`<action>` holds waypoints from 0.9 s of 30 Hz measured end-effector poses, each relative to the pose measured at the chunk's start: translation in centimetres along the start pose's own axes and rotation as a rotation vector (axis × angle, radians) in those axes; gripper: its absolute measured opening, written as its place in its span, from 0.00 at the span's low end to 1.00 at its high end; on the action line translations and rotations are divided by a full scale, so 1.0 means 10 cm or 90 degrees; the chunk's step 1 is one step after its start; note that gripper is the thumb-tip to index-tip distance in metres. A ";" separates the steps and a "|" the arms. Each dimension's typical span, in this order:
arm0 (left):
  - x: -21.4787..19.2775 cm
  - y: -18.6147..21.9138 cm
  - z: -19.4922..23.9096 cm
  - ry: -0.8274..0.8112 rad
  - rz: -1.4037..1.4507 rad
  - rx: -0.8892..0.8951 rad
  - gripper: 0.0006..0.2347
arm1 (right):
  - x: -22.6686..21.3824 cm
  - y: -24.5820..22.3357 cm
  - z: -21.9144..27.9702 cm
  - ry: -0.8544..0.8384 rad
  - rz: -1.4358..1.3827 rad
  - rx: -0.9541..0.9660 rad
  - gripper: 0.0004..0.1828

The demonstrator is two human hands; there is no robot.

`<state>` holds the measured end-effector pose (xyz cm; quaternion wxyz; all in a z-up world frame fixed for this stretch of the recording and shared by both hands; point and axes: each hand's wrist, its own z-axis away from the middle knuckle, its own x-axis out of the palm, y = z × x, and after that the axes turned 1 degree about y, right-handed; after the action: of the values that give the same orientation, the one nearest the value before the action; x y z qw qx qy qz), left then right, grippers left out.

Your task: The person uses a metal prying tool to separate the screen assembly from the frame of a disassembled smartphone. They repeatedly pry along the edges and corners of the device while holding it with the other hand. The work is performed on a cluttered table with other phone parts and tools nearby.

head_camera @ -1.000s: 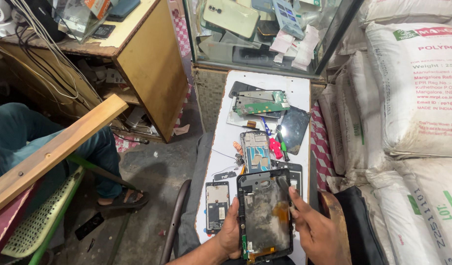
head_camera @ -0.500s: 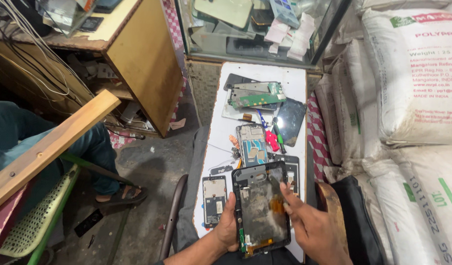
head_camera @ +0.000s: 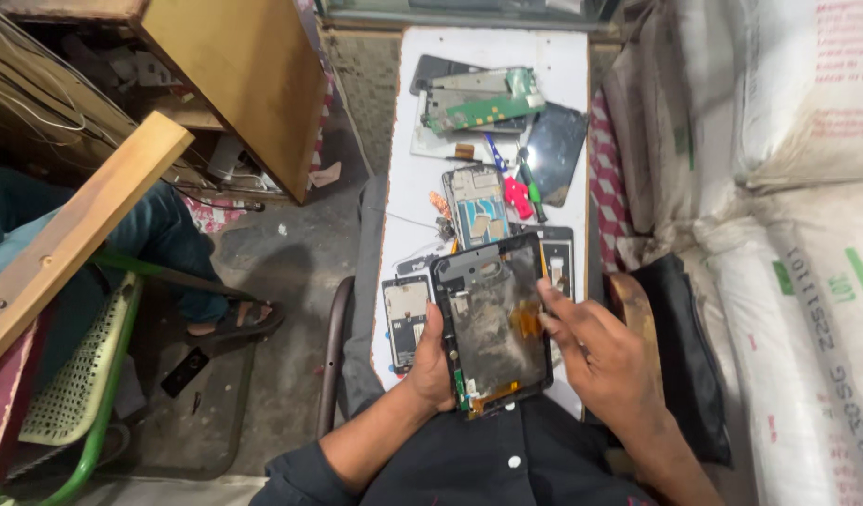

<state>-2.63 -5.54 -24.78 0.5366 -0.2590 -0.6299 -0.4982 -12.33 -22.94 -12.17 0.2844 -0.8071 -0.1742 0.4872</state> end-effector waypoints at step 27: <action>0.33 0.29 -0.05 -0.041 0.094 0.083 0.47 | -0.10 0.19 0.12 0.008 0.032 0.004 0.22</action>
<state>-0.85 -5.64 -20.68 0.5671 -0.2847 -0.6572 -0.4067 -13.84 -24.62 -13.12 0.2756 -0.8135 -0.1510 0.4894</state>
